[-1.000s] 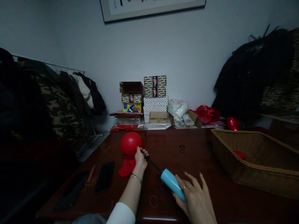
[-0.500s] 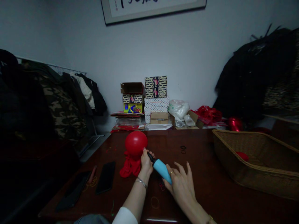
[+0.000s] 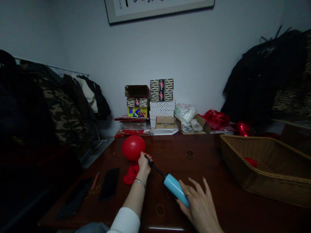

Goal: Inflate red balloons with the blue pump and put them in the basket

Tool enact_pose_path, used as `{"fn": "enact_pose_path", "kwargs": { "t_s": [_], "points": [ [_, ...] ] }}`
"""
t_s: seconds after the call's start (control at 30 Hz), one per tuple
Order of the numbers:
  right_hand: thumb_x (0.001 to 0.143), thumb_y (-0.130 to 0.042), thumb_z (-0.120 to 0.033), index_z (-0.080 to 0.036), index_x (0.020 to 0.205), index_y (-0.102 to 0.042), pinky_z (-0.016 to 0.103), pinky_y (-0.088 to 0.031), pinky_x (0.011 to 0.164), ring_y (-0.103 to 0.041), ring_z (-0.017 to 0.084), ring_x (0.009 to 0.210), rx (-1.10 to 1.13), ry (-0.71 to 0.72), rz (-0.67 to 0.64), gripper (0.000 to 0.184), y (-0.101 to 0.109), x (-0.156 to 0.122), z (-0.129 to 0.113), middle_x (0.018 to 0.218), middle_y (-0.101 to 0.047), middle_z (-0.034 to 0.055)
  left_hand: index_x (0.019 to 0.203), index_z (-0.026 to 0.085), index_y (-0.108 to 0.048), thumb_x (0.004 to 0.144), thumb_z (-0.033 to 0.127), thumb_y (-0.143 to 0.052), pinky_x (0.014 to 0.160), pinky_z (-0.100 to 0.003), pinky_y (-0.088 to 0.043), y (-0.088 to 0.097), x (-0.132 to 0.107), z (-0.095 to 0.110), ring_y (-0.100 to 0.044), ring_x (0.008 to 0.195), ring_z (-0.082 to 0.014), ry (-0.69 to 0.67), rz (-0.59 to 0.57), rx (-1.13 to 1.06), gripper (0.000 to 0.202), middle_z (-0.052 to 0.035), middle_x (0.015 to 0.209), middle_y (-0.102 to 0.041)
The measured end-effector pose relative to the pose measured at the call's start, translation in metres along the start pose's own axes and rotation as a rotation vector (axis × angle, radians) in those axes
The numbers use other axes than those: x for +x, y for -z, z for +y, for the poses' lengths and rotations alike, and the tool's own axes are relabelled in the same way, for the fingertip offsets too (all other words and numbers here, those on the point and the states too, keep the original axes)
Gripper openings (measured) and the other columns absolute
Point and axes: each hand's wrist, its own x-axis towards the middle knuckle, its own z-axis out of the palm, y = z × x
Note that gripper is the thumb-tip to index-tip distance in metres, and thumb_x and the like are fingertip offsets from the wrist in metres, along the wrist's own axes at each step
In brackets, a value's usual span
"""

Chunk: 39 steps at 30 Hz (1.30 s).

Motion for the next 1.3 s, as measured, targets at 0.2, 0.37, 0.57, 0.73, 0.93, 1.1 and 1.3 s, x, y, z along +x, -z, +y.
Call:
{"fn": "enact_pose_path", "kwargs": {
  "t_s": [0.2, 0.37, 0.57, 0.73, 0.93, 1.1, 1.3],
  "points": [
    [0.077, -0.061, -0.039, -0.024, 0.125, -0.050, 0.055, -0.006, 0.108, -0.051, 0.027, 0.112, -0.051, 0.061, 0.007, 0.051, 0.004, -0.013, 0.010, 0.103, -0.069, 0.0013, 0.070, 0.018, -0.042, 0.091, 0.029, -0.044, 0.036, -0.017, -0.029, -0.001, 0.006, 0.007, -0.039, 0.037, -0.0063, 0.005, 0.019, -0.015, 0.023, 0.0052, 0.052, -0.041],
    [0.077, -0.062, -0.037, -0.023, 0.124, -0.051, 0.058, -0.005, 0.106, -0.051, 0.028, 0.113, -0.057, 0.034, -0.004, 0.050, 0.003, -0.008, 0.004, 0.101, -0.069, 0.0019, 0.070, 0.018, -0.042, 0.091, 0.028, -0.044, 0.037, -0.016, -0.029, -0.003, 0.002, 0.006, -0.040, 0.038, -0.0064, 0.017, 0.002, -0.036, 0.024, 0.0047, 0.052, -0.041],
    [0.076, -0.063, -0.038, -0.023, 0.118, -0.058, 0.058, -0.006, 0.108, -0.050, 0.029, 0.114, -0.002, -0.089, -0.068, 0.045, 0.001, 0.015, -0.013, 0.096, -0.070, 0.0034, 0.070, 0.018, -0.043, 0.090, 0.030, -0.046, 0.038, -0.017, -0.032, -0.005, -0.007, -0.002, -0.041, 0.039, -0.0068, 0.034, -0.041, -0.046, 0.024, 0.0045, 0.051, -0.042],
    [0.078, -0.061, -0.036, -0.021, 0.120, -0.057, 0.056, -0.002, 0.109, -0.047, 0.028, 0.118, -0.005, -0.121, -0.143, 0.045, -0.007, 0.034, -0.023, 0.097, -0.070, 0.0058, 0.070, 0.018, -0.043, 0.089, 0.030, -0.048, 0.039, -0.018, -0.033, -0.008, -0.017, -0.015, -0.042, 0.039, -0.0073, 0.053, -0.045, -0.019, 0.024, 0.0042, 0.051, -0.044],
    [0.079, -0.061, -0.037, -0.020, 0.122, -0.056, 0.057, -0.001, 0.108, -0.045, 0.029, 0.119, 0.000, -0.159, -0.174, 0.047, -0.017, 0.047, -0.031, 0.097, -0.069, 0.0072, 0.070, 0.018, -0.043, 0.089, 0.029, -0.047, 0.039, -0.018, -0.032, -0.010, -0.021, -0.021, -0.042, 0.039, -0.0073, 0.047, -0.058, 0.005, 0.023, 0.0042, 0.050, -0.044],
    [0.078, -0.062, -0.038, -0.021, 0.122, -0.055, 0.057, -0.001, 0.108, -0.046, 0.029, 0.118, 0.019, -0.141, -0.156, 0.048, -0.018, 0.041, -0.032, 0.098, -0.069, 0.0067, 0.068, 0.018, -0.041, 0.090, 0.026, -0.043, 0.036, -0.017, -0.027, -0.005, -0.012, -0.017, -0.038, 0.036, -0.0061, 0.042, 0.013, -0.006, 0.024, 0.0057, 0.048, -0.040],
    [0.076, -0.062, -0.037, -0.025, 0.122, -0.055, 0.058, -0.007, 0.107, -0.050, 0.028, 0.115, 0.050, -0.090, -0.121, 0.048, -0.012, 0.016, -0.013, 0.096, -0.070, 0.0027, 0.069, 0.018, -0.041, 0.090, 0.025, -0.043, 0.036, -0.016, -0.027, 0.002, 0.002, -0.001, -0.039, 0.036, -0.0066, 0.023, 0.019, -0.018, 0.022, 0.0057, 0.049, -0.040]
  ]
}}
